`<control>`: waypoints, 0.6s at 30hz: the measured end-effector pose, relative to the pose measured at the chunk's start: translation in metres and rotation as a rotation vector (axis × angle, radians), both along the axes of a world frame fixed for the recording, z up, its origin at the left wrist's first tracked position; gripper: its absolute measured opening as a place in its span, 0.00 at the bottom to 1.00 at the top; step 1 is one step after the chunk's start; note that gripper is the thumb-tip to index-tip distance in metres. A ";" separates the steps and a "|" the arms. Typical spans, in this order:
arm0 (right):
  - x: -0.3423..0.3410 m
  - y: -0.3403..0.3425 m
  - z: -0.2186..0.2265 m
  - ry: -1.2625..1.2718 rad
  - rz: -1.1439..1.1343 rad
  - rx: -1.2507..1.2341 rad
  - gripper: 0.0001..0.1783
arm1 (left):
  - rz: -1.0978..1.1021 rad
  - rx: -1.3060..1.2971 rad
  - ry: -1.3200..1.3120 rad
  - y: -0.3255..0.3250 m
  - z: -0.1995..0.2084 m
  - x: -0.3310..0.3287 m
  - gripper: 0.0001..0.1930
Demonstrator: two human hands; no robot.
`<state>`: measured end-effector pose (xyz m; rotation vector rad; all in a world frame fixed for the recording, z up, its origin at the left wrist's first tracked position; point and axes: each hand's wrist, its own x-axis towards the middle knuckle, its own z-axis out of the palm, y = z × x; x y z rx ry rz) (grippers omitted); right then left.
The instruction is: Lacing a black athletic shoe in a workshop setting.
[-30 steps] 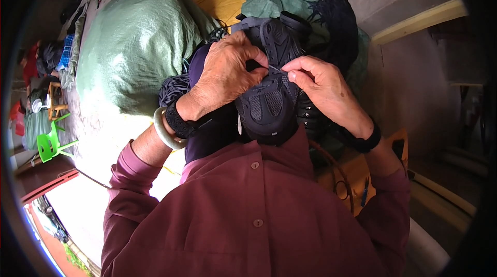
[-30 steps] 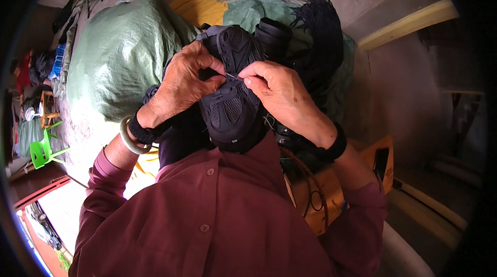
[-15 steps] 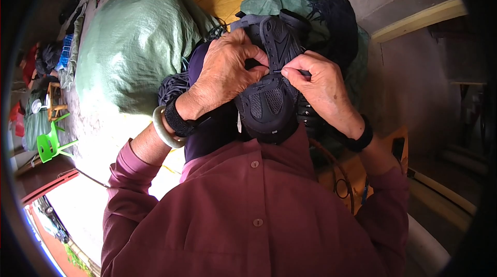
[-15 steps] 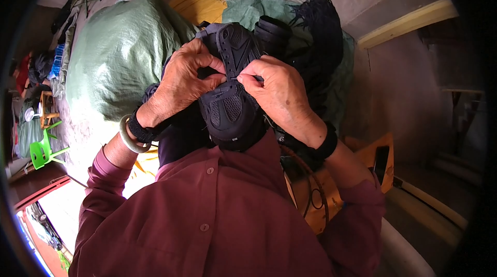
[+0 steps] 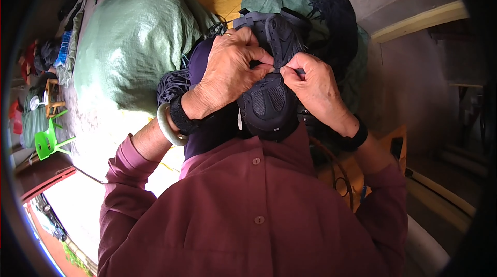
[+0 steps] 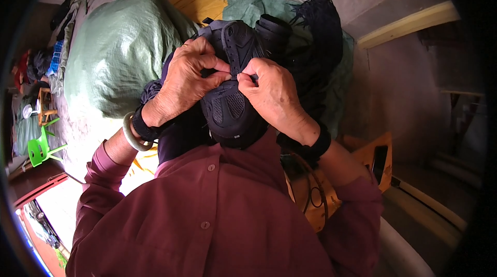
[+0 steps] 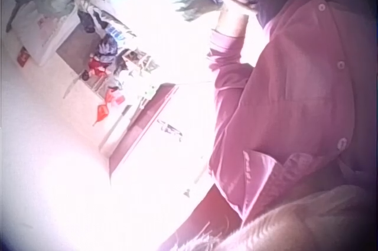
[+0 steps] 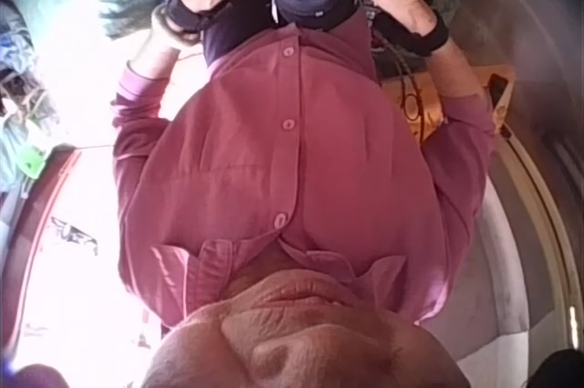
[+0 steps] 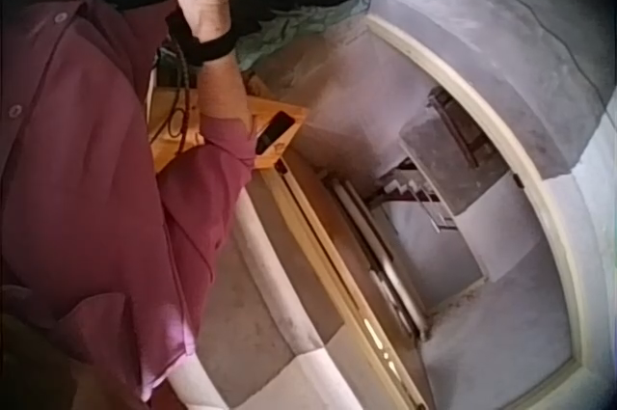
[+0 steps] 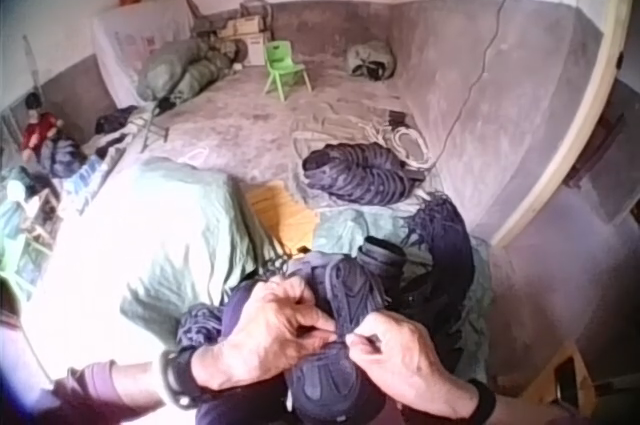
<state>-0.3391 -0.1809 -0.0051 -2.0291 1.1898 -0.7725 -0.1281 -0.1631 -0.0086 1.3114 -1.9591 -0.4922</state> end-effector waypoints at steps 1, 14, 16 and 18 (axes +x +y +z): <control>0.000 -0.001 0.001 -0.011 0.004 0.113 0.09 | -0.011 -0.038 -0.022 0.000 0.000 -0.001 0.09; -0.014 -0.021 0.011 0.057 0.180 0.448 0.15 | -0.077 0.048 -0.099 -0.002 0.010 -0.003 0.12; -0.009 -0.019 0.010 0.052 0.201 0.312 0.15 | -0.101 0.073 -0.094 -0.007 0.010 0.000 0.12; -0.009 -0.020 0.009 0.047 0.223 0.172 0.15 | -0.124 0.094 -0.089 -0.010 0.011 0.002 0.12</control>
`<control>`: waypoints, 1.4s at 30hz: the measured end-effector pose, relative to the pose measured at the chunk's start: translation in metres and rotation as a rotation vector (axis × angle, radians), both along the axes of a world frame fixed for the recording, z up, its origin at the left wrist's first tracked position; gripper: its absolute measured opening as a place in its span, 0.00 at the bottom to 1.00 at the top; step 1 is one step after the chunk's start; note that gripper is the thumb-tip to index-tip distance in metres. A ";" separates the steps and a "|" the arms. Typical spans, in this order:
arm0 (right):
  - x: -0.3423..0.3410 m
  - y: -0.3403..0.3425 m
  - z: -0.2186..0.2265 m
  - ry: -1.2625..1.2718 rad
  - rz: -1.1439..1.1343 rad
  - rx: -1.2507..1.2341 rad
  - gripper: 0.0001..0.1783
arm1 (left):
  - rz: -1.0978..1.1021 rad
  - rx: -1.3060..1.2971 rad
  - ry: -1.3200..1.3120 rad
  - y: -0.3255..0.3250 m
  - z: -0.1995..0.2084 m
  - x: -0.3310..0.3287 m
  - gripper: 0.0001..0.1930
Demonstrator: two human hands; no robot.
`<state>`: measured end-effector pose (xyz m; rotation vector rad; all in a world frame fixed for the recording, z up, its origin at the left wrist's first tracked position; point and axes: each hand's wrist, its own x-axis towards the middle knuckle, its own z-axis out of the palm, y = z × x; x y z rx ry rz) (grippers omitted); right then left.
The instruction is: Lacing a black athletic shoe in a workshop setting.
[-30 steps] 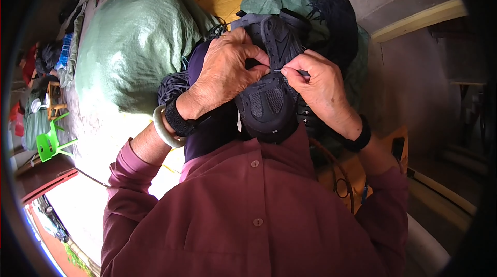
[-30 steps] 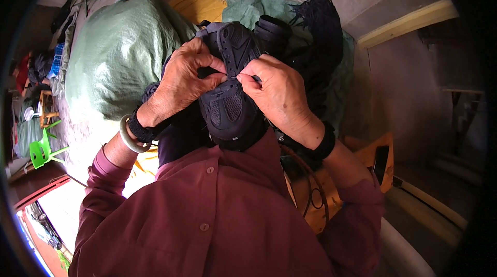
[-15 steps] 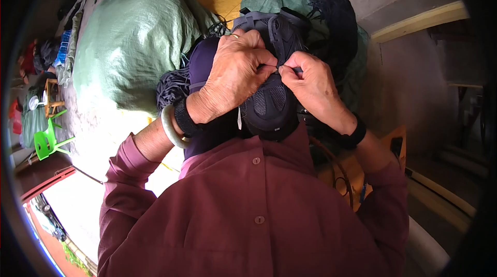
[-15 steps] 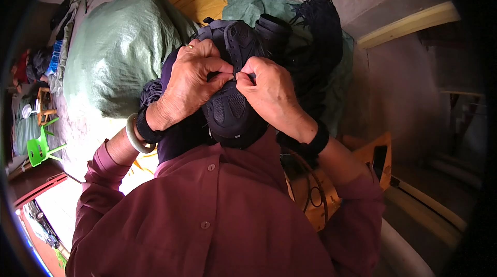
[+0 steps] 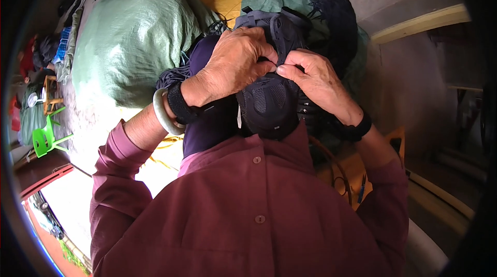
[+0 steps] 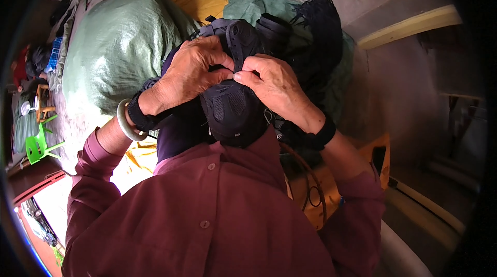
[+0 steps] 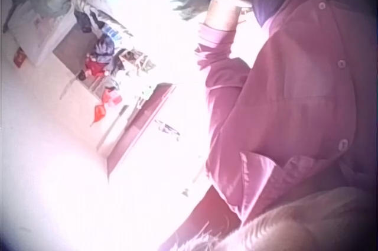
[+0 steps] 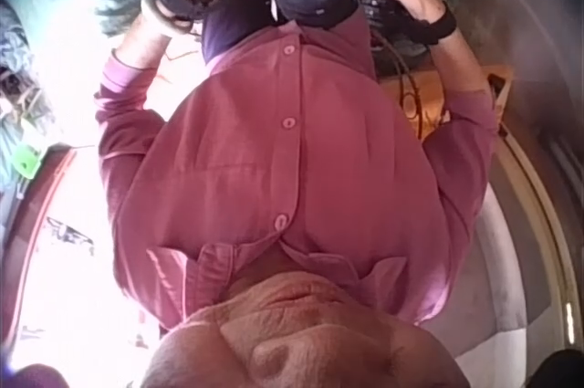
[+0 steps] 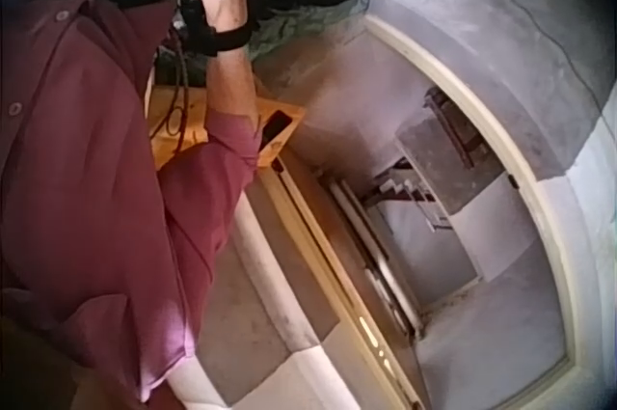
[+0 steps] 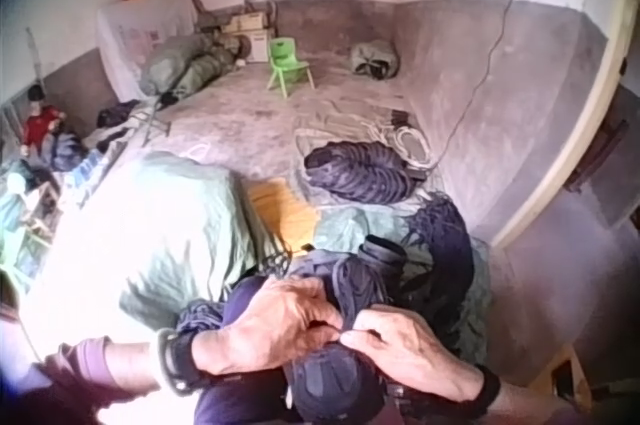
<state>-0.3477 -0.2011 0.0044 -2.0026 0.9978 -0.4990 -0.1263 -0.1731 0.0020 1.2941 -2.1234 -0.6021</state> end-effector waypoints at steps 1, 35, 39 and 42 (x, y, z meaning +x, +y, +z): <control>-0.001 -0.002 0.000 -0.009 0.039 0.057 0.15 | -0.013 -0.028 -0.042 -0.001 0.001 0.000 0.11; -0.013 -0.026 0.035 0.138 0.194 0.356 0.07 | 0.229 0.321 -0.002 0.037 -0.018 0.167 0.10; -0.016 -0.027 0.040 0.246 0.290 0.234 0.09 | 0.068 0.363 0.148 0.035 0.002 0.099 0.12; -0.021 -0.030 0.045 0.279 0.363 0.114 0.10 | -0.007 0.312 0.118 0.034 0.004 0.080 0.11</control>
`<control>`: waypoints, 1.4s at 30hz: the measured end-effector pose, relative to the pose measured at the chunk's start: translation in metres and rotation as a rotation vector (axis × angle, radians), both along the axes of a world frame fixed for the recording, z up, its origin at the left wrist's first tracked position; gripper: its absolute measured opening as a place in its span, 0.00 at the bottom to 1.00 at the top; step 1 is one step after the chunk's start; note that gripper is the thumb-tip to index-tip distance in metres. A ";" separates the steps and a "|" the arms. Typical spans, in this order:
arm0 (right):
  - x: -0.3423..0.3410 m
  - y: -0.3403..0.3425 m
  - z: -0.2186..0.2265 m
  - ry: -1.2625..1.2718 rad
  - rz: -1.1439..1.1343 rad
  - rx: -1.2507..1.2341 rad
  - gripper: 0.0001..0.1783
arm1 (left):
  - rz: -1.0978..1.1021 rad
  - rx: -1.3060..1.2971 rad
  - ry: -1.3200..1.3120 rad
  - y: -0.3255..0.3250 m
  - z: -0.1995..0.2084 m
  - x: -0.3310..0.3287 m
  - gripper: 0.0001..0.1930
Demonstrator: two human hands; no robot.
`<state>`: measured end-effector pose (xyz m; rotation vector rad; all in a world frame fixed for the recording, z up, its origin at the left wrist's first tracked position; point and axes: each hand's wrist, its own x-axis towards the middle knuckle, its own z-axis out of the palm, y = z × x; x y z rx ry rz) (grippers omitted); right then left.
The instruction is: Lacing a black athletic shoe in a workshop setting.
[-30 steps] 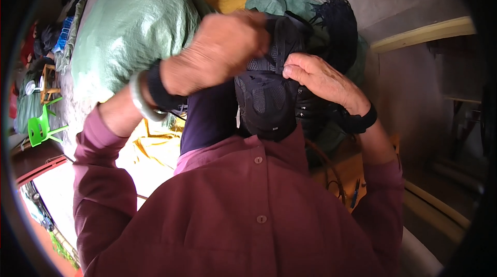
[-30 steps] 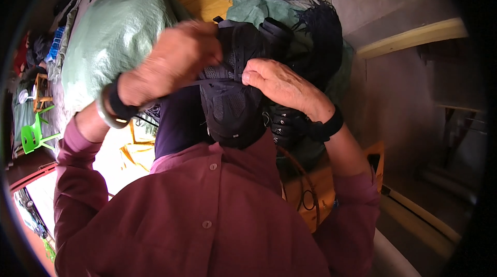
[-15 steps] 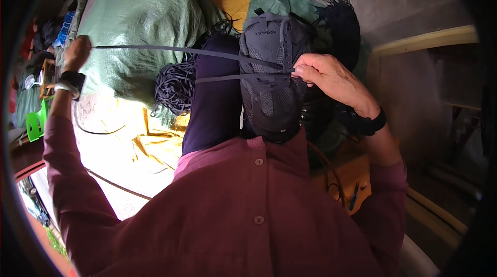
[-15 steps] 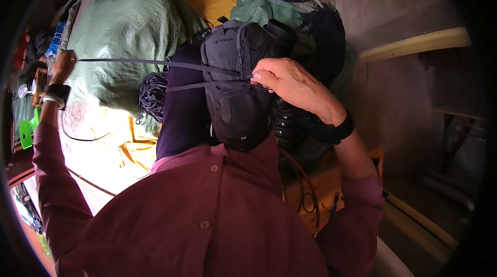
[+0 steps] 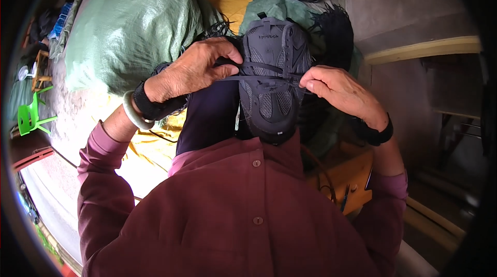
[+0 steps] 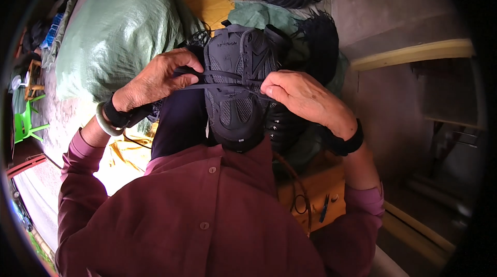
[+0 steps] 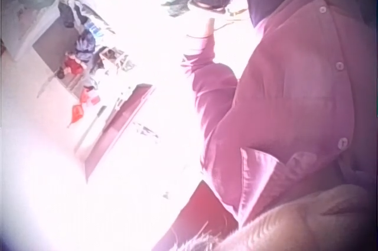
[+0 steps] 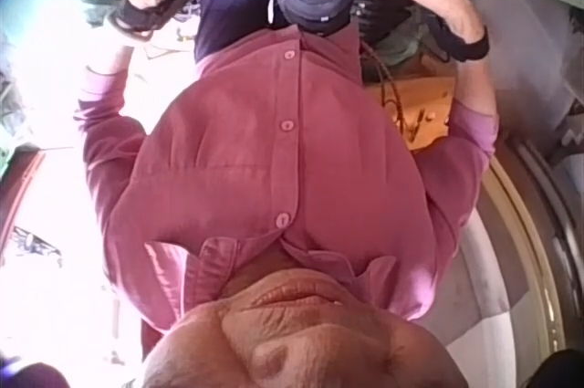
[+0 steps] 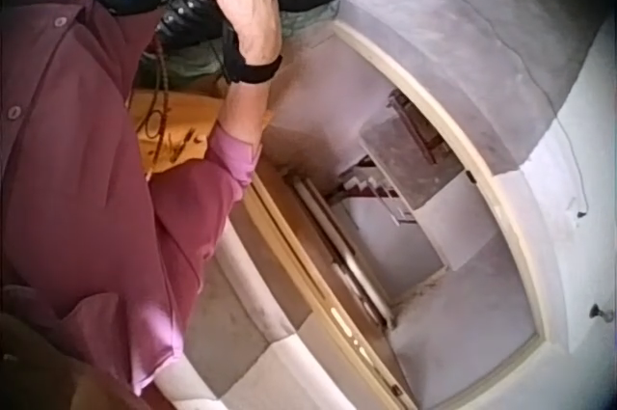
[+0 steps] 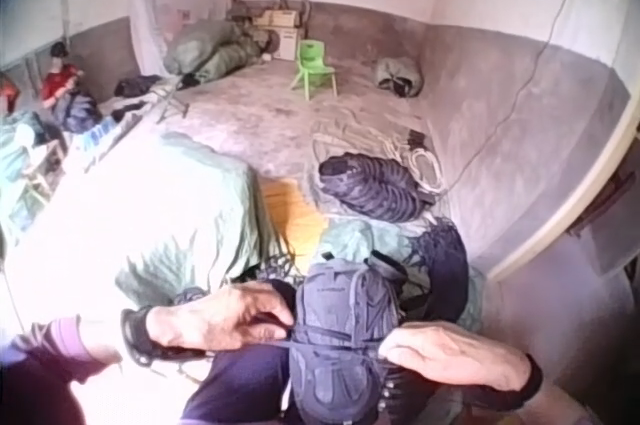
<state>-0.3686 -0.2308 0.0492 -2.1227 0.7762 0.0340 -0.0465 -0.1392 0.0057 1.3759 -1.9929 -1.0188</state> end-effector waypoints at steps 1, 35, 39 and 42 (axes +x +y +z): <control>-0.001 -0.001 0.002 -0.008 0.048 0.001 0.11 | 0.008 -0.011 -0.008 -0.001 0.000 -0.003 0.11; 0.053 0.057 -0.049 -0.536 -0.954 0.058 0.10 | -0.021 0.322 0.330 -0.011 -0.016 -0.012 0.10; 0.059 0.067 -0.063 -0.698 -1.043 0.167 0.12 | 0.037 0.312 0.331 -0.009 -0.011 -0.011 0.08; 0.062 0.071 -0.065 -0.727 -1.044 0.128 0.11 | 0.070 0.288 0.290 0.001 -0.001 -0.002 0.07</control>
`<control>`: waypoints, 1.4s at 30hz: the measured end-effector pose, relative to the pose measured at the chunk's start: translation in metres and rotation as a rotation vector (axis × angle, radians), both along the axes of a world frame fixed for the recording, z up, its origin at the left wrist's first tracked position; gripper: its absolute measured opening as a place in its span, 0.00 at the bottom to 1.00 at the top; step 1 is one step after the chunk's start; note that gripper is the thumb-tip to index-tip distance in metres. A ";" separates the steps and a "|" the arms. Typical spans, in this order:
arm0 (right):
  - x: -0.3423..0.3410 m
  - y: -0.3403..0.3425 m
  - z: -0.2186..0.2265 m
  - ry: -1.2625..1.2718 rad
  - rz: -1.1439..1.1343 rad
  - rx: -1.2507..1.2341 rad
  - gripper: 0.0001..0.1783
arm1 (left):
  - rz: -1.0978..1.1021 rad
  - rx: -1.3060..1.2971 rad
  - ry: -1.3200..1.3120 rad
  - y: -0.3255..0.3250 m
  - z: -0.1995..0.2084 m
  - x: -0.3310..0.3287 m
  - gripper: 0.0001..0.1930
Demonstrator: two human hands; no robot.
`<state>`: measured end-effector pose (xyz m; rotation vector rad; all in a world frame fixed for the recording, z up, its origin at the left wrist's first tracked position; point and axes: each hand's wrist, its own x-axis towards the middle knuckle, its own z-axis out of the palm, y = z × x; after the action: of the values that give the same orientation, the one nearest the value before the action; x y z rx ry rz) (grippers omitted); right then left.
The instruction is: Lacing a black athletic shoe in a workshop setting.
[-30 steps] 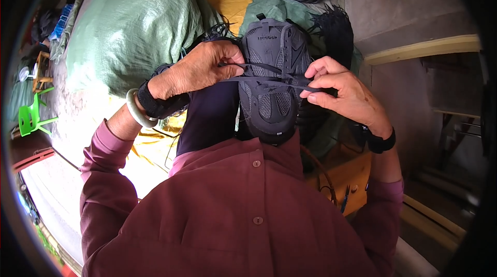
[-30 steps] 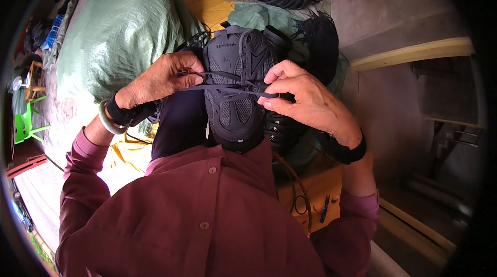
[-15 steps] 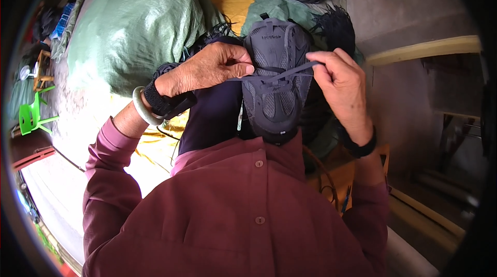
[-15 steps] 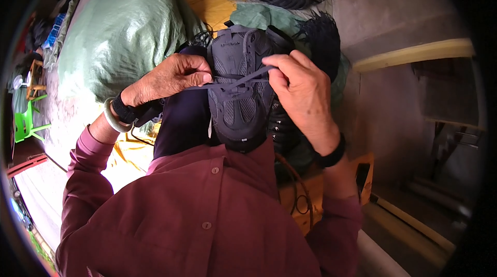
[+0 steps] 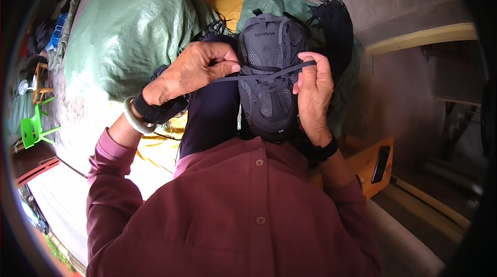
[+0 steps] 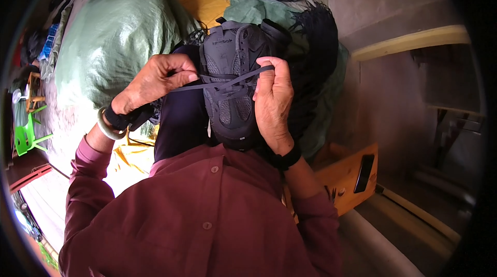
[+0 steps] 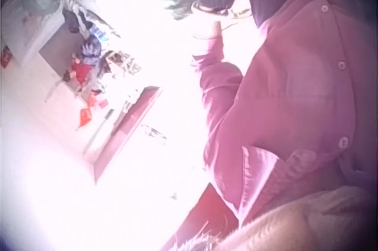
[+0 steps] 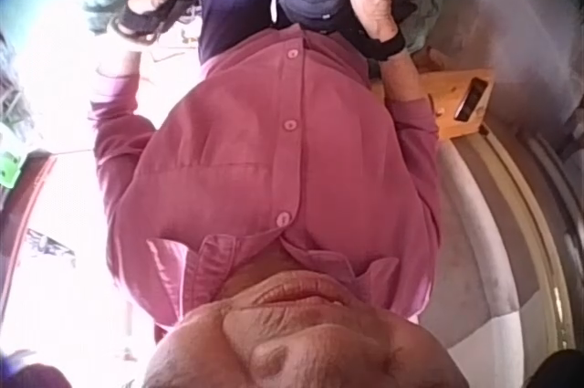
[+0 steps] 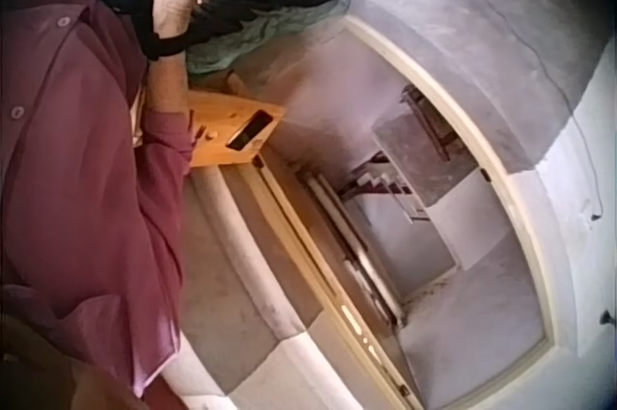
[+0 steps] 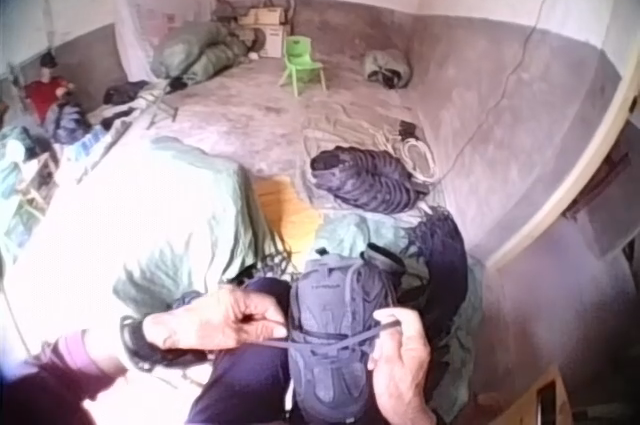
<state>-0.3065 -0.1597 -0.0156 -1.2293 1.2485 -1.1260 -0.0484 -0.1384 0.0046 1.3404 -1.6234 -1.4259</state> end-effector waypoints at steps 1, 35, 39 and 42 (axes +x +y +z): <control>-0.002 0.000 -0.001 0.037 0.020 0.002 0.11 | 0.013 -0.006 -0.021 0.002 0.004 0.004 0.07; -0.017 -0.008 -0.002 0.319 0.340 -0.252 0.10 | 0.173 -0.418 -0.421 0.011 -0.011 0.020 0.07; -0.018 -0.007 0.010 0.235 0.363 -0.096 0.10 | 0.002 -0.377 -0.288 0.020 -0.003 -0.019 0.11; -0.015 -0.006 0.019 0.236 0.380 -0.097 0.10 | -0.041 -0.172 -0.263 0.016 -0.010 -0.020 0.10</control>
<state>-0.3216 -0.1653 0.0039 -1.6304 1.0775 -0.7870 -0.0687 -0.1224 -0.0052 1.4480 -1.9045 -1.1389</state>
